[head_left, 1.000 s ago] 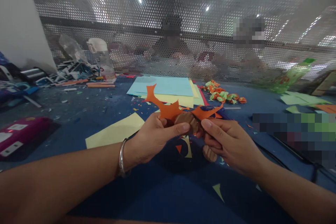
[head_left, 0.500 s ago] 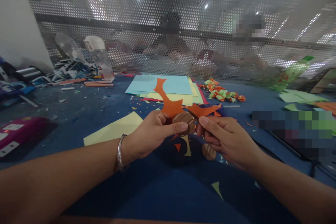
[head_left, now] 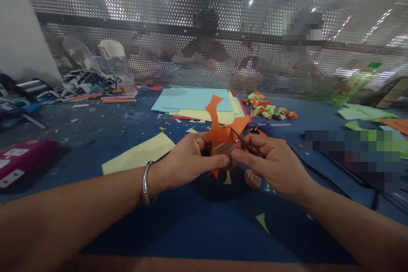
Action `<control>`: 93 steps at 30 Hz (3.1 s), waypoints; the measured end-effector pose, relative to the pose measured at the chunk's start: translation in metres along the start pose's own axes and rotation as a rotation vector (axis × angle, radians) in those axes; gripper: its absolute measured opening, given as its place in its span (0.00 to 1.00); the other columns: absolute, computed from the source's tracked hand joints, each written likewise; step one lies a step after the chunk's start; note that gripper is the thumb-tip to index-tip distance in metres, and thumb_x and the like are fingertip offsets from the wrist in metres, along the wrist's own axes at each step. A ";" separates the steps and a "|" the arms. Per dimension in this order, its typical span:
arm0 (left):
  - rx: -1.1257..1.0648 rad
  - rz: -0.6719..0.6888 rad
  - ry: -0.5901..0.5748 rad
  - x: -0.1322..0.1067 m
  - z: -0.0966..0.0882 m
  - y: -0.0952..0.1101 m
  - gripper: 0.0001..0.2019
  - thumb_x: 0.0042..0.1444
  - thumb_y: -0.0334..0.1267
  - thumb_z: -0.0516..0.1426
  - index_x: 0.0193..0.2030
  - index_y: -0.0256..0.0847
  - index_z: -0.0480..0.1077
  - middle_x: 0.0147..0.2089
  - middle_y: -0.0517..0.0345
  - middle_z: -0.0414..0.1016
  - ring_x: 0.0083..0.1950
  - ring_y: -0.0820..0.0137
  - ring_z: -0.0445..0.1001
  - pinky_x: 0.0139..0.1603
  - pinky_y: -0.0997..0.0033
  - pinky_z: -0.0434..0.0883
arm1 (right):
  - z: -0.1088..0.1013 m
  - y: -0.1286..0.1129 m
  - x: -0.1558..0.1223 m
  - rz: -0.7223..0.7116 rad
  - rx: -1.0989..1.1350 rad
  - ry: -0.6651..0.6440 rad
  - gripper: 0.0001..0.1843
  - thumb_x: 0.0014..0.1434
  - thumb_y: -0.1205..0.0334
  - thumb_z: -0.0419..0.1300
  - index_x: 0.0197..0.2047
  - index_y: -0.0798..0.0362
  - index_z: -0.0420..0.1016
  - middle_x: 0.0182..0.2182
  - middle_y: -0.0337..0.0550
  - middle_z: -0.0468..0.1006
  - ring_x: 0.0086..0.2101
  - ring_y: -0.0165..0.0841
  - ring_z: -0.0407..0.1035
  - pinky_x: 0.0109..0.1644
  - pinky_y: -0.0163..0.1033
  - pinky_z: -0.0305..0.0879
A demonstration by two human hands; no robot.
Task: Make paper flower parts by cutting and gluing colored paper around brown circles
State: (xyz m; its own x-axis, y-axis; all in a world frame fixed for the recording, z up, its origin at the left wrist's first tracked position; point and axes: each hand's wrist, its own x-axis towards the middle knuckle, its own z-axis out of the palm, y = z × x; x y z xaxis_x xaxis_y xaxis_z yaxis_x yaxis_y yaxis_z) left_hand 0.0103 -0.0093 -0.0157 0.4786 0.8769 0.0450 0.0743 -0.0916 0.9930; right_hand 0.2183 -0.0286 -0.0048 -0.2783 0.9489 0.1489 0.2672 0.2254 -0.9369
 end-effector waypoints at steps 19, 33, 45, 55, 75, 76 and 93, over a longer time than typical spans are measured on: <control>-0.236 0.158 0.275 -0.002 0.004 0.004 0.08 0.60 0.39 0.65 0.40 0.37 0.76 0.37 0.57 0.81 0.33 0.77 0.74 0.28 0.79 0.64 | -0.003 0.005 -0.003 0.041 0.004 0.006 0.29 0.61 0.32 0.58 0.31 0.52 0.69 0.18 0.28 0.52 0.17 0.22 0.46 0.19 0.32 0.43; -0.361 0.119 0.068 -0.007 0.012 0.012 0.03 0.61 0.32 0.64 0.39 0.35 0.77 0.30 0.62 0.77 0.31 0.80 0.72 0.28 0.82 0.62 | -0.005 0.007 -0.002 -0.019 -0.031 -0.077 0.30 0.64 0.33 0.55 0.30 0.54 0.73 0.18 0.28 0.49 0.17 0.23 0.43 0.18 0.32 0.41; -0.253 0.080 0.096 -0.010 0.011 0.012 0.07 0.57 0.38 0.66 0.35 0.37 0.78 0.29 0.59 0.77 0.29 0.75 0.70 0.30 0.77 0.65 | -0.005 0.005 -0.005 0.017 -0.036 -0.077 0.31 0.63 0.33 0.57 0.28 0.55 0.74 0.16 0.28 0.49 0.17 0.22 0.44 0.18 0.32 0.39; -0.247 0.062 0.070 -0.008 0.009 0.012 0.09 0.57 0.39 0.67 0.36 0.35 0.78 0.30 0.59 0.77 0.30 0.76 0.70 0.30 0.78 0.67 | -0.007 0.004 -0.003 0.009 -0.068 -0.084 0.30 0.64 0.35 0.57 0.27 0.55 0.74 0.16 0.28 0.49 0.17 0.22 0.43 0.18 0.32 0.39; -0.211 0.073 0.034 -0.006 0.006 0.011 0.07 0.56 0.38 0.67 0.31 0.37 0.78 0.27 0.62 0.75 0.26 0.78 0.67 0.31 0.77 0.67 | -0.009 0.006 -0.002 -0.027 -0.134 -0.078 0.30 0.64 0.36 0.57 0.25 0.54 0.75 0.15 0.29 0.51 0.16 0.23 0.44 0.18 0.33 0.42; -0.213 0.076 0.027 -0.005 0.006 0.011 0.07 0.56 0.38 0.67 0.31 0.37 0.78 0.26 0.62 0.75 0.26 0.78 0.67 0.32 0.77 0.67 | -0.009 0.006 -0.002 -0.027 -0.128 -0.083 0.30 0.64 0.36 0.57 0.25 0.54 0.75 0.15 0.29 0.51 0.16 0.23 0.44 0.18 0.33 0.42; -0.137 0.074 0.006 -0.003 0.000 0.009 0.06 0.55 0.37 0.67 0.33 0.37 0.80 0.29 0.60 0.75 0.30 0.75 0.68 0.33 0.76 0.67 | -0.010 0.009 -0.002 -0.040 -0.168 -0.056 0.29 0.64 0.37 0.58 0.25 0.53 0.77 0.15 0.30 0.52 0.16 0.24 0.46 0.18 0.35 0.44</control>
State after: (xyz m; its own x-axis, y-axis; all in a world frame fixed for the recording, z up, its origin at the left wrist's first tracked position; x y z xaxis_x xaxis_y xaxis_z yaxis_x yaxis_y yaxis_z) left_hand 0.0101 -0.0125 -0.0071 0.4734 0.8728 0.1190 -0.0814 -0.0912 0.9925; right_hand 0.2304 -0.0259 -0.0104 -0.3409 0.9259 0.1626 0.4038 0.3004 -0.8642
